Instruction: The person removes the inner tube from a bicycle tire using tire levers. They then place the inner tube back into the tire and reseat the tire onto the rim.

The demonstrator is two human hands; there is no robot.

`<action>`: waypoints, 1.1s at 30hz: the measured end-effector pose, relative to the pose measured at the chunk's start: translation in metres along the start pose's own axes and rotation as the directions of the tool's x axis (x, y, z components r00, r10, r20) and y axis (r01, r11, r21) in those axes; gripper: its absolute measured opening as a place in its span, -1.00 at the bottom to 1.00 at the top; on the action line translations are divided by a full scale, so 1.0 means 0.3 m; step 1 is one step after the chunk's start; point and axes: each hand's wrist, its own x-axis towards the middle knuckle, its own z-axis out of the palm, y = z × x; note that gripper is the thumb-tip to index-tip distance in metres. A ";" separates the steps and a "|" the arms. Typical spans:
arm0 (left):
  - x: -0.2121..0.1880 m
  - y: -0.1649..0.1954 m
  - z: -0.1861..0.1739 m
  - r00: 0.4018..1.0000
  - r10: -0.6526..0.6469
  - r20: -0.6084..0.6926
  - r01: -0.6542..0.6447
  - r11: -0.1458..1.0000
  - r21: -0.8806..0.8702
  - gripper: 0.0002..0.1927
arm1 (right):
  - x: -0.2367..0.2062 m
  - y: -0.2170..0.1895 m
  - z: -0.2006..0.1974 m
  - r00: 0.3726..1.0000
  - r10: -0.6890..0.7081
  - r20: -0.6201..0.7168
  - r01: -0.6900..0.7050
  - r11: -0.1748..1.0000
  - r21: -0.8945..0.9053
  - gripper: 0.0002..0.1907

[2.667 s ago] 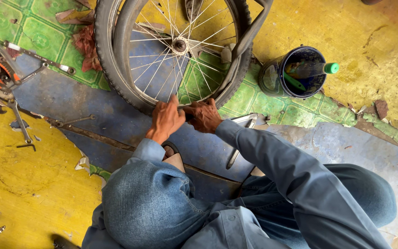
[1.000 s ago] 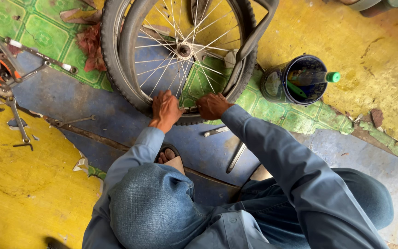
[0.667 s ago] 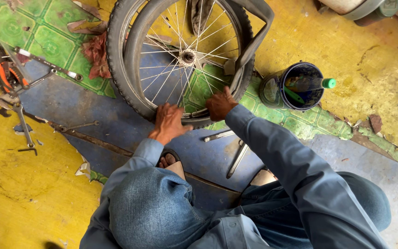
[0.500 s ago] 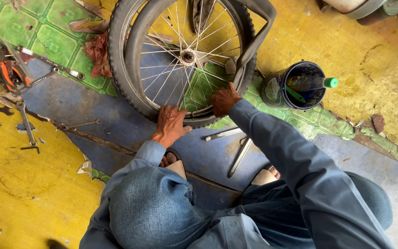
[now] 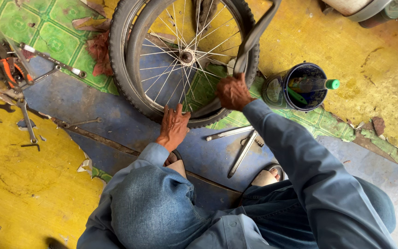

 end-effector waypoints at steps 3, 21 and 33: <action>-0.001 0.012 -0.029 1.000 -0.018 -0.003 0.018 1.000 0.015 -0.49 | 0.065 -0.005 -0.125 0.992 0.104 -0.072 -0.093 0.985 0.145 -0.85; -0.047 -0.092 -0.038 0.825 0.123 -0.552 -0.163 0.986 -0.022 -0.33 | 0.116 -0.042 -0.656 0.965 -0.092 -0.247 0.070 0.993 -0.094 -0.72; -0.057 -0.015 -0.124 0.891 0.036 -0.452 -0.089 0.991 -0.098 -0.21 | 0.043 0.003 -0.673 0.974 -0.094 -0.206 0.047 0.974 -0.222 -0.82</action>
